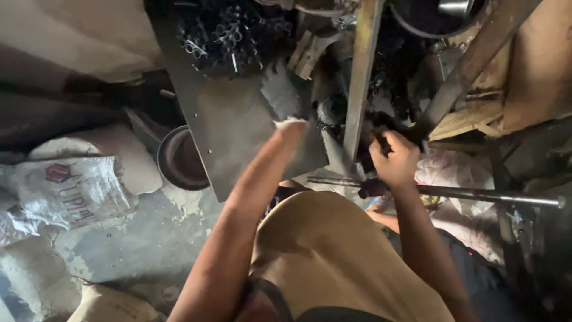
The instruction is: The person operates a manual press machine to form small metal parts. They place a metal block into the press, pull a lever to activate the press, remove the formed parts, and repeat the process. The formed parts are collected on a metal tray.
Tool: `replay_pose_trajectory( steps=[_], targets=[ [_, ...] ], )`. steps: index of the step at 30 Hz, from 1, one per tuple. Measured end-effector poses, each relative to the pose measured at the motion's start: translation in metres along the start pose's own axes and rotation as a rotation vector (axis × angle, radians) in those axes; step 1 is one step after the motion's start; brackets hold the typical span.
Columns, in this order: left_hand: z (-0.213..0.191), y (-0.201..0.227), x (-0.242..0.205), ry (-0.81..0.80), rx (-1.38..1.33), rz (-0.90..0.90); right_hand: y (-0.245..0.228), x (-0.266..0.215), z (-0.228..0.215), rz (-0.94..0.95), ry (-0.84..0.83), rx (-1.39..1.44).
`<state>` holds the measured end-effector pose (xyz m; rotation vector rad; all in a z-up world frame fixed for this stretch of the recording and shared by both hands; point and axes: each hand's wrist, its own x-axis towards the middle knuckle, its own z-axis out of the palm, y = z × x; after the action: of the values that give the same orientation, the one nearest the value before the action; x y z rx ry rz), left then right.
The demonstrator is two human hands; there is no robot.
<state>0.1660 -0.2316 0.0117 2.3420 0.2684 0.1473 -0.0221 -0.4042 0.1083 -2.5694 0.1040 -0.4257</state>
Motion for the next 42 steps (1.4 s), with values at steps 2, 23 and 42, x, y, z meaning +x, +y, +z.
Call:
replay_pose_trajectory(
  steps=[2,23,42],
  targets=[
    [-0.004,-0.005,0.019,-0.138,0.121,0.064,0.000,0.001,0.000,0.018,-0.008,-0.007],
    [0.056,-0.023,0.075,-0.468,-0.510,0.231,-0.001,0.001,-0.003,0.071,0.021,-0.006],
    [0.072,-0.079,0.005,-0.376,-0.542,0.463,-0.001,-0.017,-0.012,0.318,0.158,0.878]
  ],
)
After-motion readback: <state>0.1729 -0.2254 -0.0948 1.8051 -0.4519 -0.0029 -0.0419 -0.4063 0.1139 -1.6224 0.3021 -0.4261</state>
